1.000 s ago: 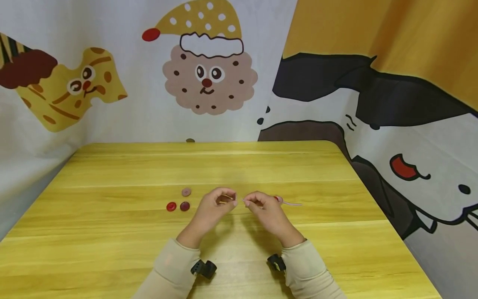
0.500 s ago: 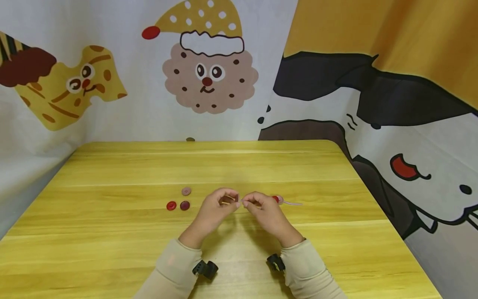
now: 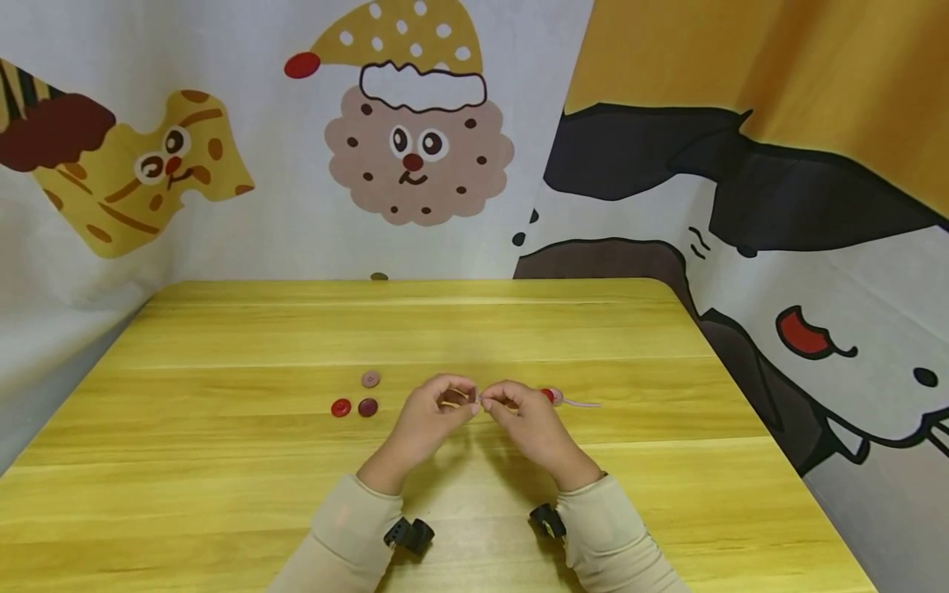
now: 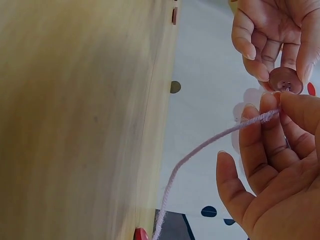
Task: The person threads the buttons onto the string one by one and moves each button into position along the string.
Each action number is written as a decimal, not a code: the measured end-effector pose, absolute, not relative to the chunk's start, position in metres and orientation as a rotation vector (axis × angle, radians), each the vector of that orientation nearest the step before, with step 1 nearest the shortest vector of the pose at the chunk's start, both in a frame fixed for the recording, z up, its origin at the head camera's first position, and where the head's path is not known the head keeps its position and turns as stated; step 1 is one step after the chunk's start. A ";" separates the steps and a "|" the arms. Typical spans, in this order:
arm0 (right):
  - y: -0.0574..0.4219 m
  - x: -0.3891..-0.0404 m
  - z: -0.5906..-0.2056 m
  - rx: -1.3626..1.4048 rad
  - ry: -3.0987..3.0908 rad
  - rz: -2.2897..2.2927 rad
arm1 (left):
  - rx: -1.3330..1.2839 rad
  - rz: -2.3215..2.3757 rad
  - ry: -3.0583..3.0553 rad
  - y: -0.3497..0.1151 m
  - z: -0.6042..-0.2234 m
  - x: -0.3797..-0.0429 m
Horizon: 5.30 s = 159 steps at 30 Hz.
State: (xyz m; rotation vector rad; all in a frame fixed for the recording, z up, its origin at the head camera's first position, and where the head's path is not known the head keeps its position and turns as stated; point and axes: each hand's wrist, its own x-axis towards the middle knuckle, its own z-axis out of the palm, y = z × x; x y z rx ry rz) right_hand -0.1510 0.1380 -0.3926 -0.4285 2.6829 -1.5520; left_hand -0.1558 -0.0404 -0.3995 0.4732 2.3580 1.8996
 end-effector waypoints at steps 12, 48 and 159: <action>0.137 -0.151 -0.395 -0.413 2.699 -1.562 | 0.479 1.903 2.358 -0.038 -0.401 -0.155; 0.140 -0.151 -0.397 -0.443 2.694 -1.565 | 0.501 1.832 2.403 -0.037 -0.401 -0.151; 0.153 -0.159 -0.392 -0.549 2.696 -1.227 | 0.343 1.830 2.431 -0.049 -0.403 -0.155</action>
